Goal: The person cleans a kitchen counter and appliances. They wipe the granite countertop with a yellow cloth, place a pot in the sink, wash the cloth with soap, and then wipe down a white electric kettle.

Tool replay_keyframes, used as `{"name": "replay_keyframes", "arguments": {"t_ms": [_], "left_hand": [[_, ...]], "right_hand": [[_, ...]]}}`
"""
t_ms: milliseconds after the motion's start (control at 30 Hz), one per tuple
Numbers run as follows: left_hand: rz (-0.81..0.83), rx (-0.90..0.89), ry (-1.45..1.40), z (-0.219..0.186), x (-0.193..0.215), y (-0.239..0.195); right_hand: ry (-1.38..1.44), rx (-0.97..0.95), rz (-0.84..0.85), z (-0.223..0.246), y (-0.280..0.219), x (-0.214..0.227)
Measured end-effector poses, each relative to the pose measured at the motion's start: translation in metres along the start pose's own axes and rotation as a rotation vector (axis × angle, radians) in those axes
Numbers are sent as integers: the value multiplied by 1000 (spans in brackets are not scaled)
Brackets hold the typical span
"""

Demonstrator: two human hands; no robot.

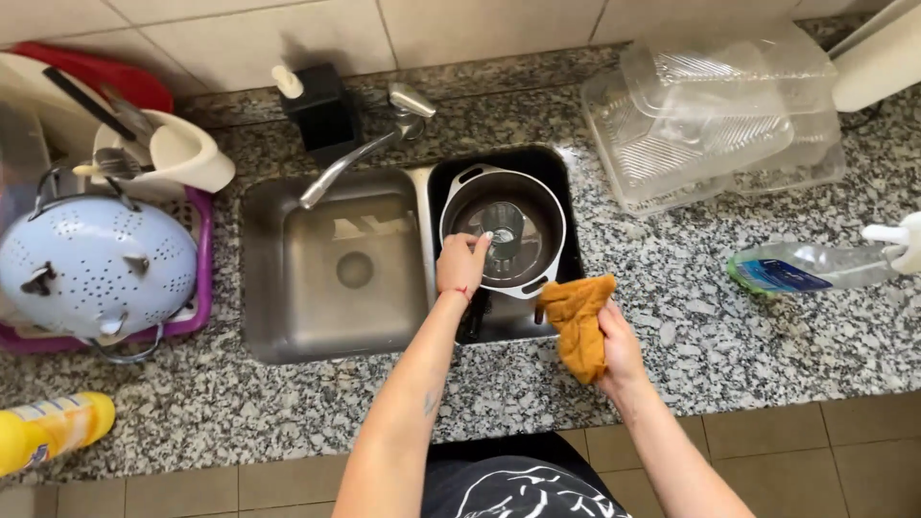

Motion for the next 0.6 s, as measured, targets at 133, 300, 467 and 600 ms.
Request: {"name": "replay_keyframes", "arguments": {"t_ms": [133,300,467,600], "left_hand": [[146,-176,-461,5,58,-61],[263,-195,-875,75,116,-73],[-61,-508,-330,91,215,-68],[8,-652,-133,90,262,-71]], "right_hand": [[319,-231,152,-12,-7,-83],[410,-326,328,-51,0,-183],[-450,535,398,-35,17,-263],[-780,1065,688,-48,-20,-346]]}}
Point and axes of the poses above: each hand's wrist, its own y-axis towards the middle knuckle, its own x-axis out of the back of the hand, z = x × y, the point moved 6 cm from there along y, towards the middle knuckle, and after that the axes turned 3 degrees about y, right-handed, at the moved point
